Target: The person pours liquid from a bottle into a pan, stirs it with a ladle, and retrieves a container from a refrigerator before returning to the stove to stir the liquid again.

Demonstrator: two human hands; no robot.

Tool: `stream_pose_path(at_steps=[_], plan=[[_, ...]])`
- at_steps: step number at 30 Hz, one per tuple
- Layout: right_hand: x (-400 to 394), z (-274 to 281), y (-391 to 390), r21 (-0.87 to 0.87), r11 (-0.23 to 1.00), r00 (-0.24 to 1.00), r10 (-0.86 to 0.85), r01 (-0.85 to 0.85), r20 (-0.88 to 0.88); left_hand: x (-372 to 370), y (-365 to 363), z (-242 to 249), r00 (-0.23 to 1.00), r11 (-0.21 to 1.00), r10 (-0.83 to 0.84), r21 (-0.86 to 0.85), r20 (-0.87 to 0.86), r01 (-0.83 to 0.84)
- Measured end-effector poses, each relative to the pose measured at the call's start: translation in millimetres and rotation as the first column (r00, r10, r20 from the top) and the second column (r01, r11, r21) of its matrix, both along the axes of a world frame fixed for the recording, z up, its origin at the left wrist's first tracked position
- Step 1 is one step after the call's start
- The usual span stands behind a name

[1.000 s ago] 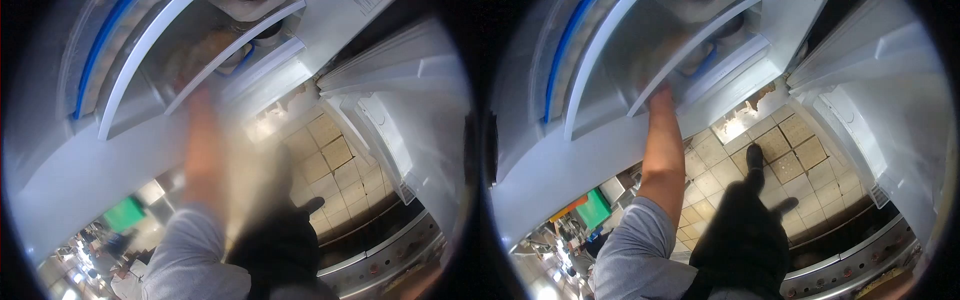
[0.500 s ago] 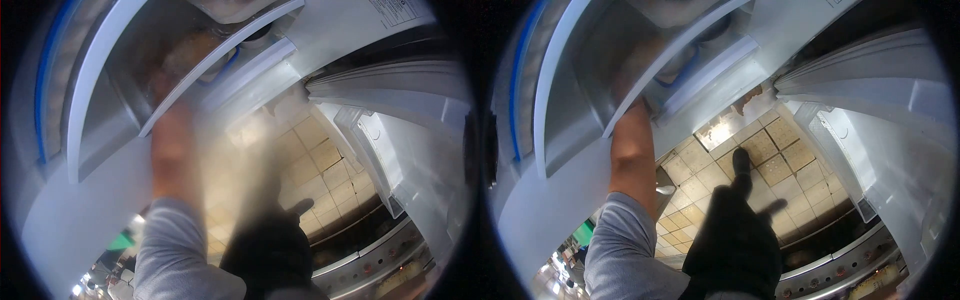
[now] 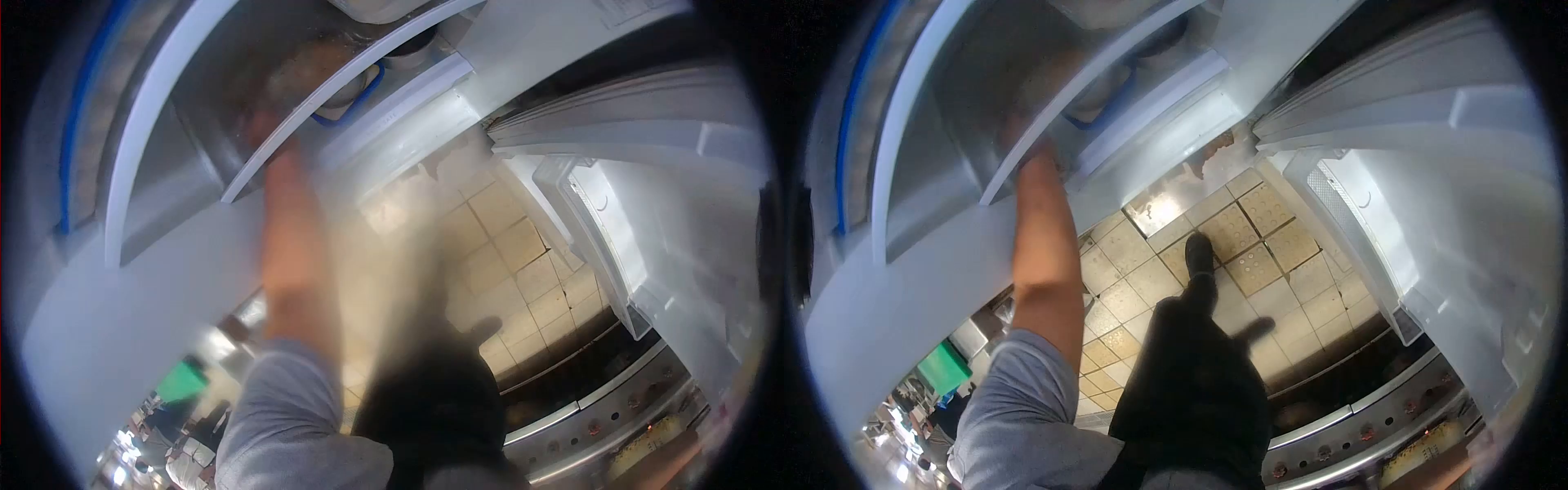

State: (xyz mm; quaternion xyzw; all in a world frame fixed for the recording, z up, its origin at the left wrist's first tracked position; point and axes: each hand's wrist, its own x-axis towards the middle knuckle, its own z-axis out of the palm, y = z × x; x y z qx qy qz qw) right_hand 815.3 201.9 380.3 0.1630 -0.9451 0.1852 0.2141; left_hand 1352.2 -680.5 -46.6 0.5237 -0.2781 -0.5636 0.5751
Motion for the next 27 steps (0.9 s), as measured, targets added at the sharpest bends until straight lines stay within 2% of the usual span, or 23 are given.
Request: stream_pose_path(at_steps=[3, 5, 6, 7, 8, 9, 10, 11, 13, 14, 15, 16, 17, 19, 20, 21, 22, 23, 24, 25, 26, 27], plan=[[-9.1, -7.2, 9.3, -0.025, 0.999, 1.0, 0.029, -0.03, -0.005, -8.0, 71.3, 0.0, 0.986, 0.989, -0.057, -0.127, 0.156, 0.078], [-19.4, -15.2, 4.1, -0.041, 0.997, 0.998, 0.064, -0.065, -0.009, -15.3, 155.0, 8.0, 0.976, 0.984, -0.102, -0.124, 0.191, 0.127], [-26.0, -18.8, 0.3, -0.054, 0.995, 0.997, 0.082, -0.083, -0.01, -20.1, 200.4, 19.2, 0.976, 0.992, -0.098, -0.054, 0.193, 0.11], [-32.1, -22.3, -5.7, -0.068, 0.992, 0.995, 0.101, -0.102, -0.019, -5.6, 240.7, 15.1, 0.877, 0.955, -0.244, -0.057, 0.413, 0.293], [-36.9, -25.6, -10.9, -0.075, 0.99, 0.993, 0.119, -0.12, -0.022, -0.8, 283.5, 24.8, 0.831, 0.94, -0.292, -0.018, 0.473, 0.34], [-39.9, -27.4, -17.7, -0.092, 0.986, 0.99, 0.135, -0.137, -0.028, 27.4, 318.8, 3.9, 0.757, 0.887, -0.424, 0.06, 0.497, 0.457], [-42.9, -32.3, -26.0, -0.106, 0.981, 0.987, 0.159, -0.161, -0.032, 51.7, 360.2, -14.9, 0.719, 0.873, -0.467, 0.14, 0.514, 0.467], [-45.0, -35.8, -33.0, -0.119, 0.976, 0.983, 0.178, -0.182, -0.04, 70.5, 401.3, -13.7, 0.682, 0.857, -0.506, 0.217, 0.528, 0.467], [-49.8, -39.5, -41.8, -0.16, 0.962, 0.975, 0.215, -0.222, -0.06, 136.0, 486.3, -42.3, 0.693, 0.854, -0.517, 0.255, 0.502, 0.453], [-49.6, -41.6, -45.3, -0.175, 0.955, 0.971, 0.228, -0.238, -0.076, 163.7, 519.0, -29.2, 0.632, 0.8, -0.598, 0.404, 0.492, 0.443], [-46.7, -43.1, -48.5, -0.196, 0.946, 0.965, 0.243, -0.258, -0.098, 195.8, 548.6, -14.7, 0.414, 0.696, -0.718, 0.589, 0.56, 0.41], [-42.6, -46.2, -51.5, -0.209, 0.937, 0.958, 0.256, -0.279, -0.132, 227.0, 583.0, -15.7, 0.481, 0.585, -0.786, 0.719, 0.388, 0.376], [-40.9, -51.7, -49.3, -0.227, 0.925, 0.946, 0.269, -0.306, -0.18, 252.8, 612.3, -3.7, 0.078, 0.599, -0.781, 0.708, 0.62, 0.372], [-31.6, -72.0, -38.4, -0.215, 0.899, 0.881, 0.284, -0.382, -0.377, 298.1, 677.2, 31.4, 0.068, 0.483, -0.863, 0.777, 0.501, 0.403], [-22.9, -88.2, -37.7, -0.259, 0.868, 0.837, 0.265, -0.423, -0.479, 316.0, 703.1, 45.2, 0.082, 0.477, -0.873, 0.808, 0.481, 0.346], [34.8, -77.8, -66.9, -0.606, 0.643, 0.881, 0.396, -0.468, -0.26, 336.2, 732.0, 53.1, 0.097, 0.464, -0.885, 0.837, 0.456, 0.29], [82.7, -71.8, -86.8, -0.532, 0.672, 0.857, 0.428, -0.515, -0.288, 364.2, 767.3, 47.6, 0.14, 0.5, -0.866, 0.825, 0.48, 0.265], [161.4, -48.6, -115.2, -0.545, 0.794, 0.962, 0.251, -0.27, -0.111, 392.6, 803.3, 30.7, -0.123, 0.533, -0.782, 0.758, 0.611, 0.377], [181.5, -61.8, -112.5, -0.519, 0.804, 0.955, 0.281, -0.289, -0.095, 408.7, 827.8, 25.6, -0.365, 0.52, -0.609, 0.702, 0.704, 0.486], [217.7, -61.7, -125.1, -0.609, 0.72, 0.932, 0.35, -0.332, -0.095, 413.1, 846.4, 35.8, -0.337, 0.554, -0.61, 0.69, 0.717, 0.466], [264.5, -45.3, -140.5, -0.802, 0.575, 0.905, 0.412, -0.165, 0.109, 416.0, 859.4, 47.8, -0.292, 0.562, -0.673, 0.727, 0.679, 0.395], [275.8, -68.2, -133.2, -0.777, 0.573, 0.874, 0.483, -0.261, 0.062, 428.3, 866.0, 56.4, -0.236, 0.562, -0.726, 0.755, 0.646, 0.338]])
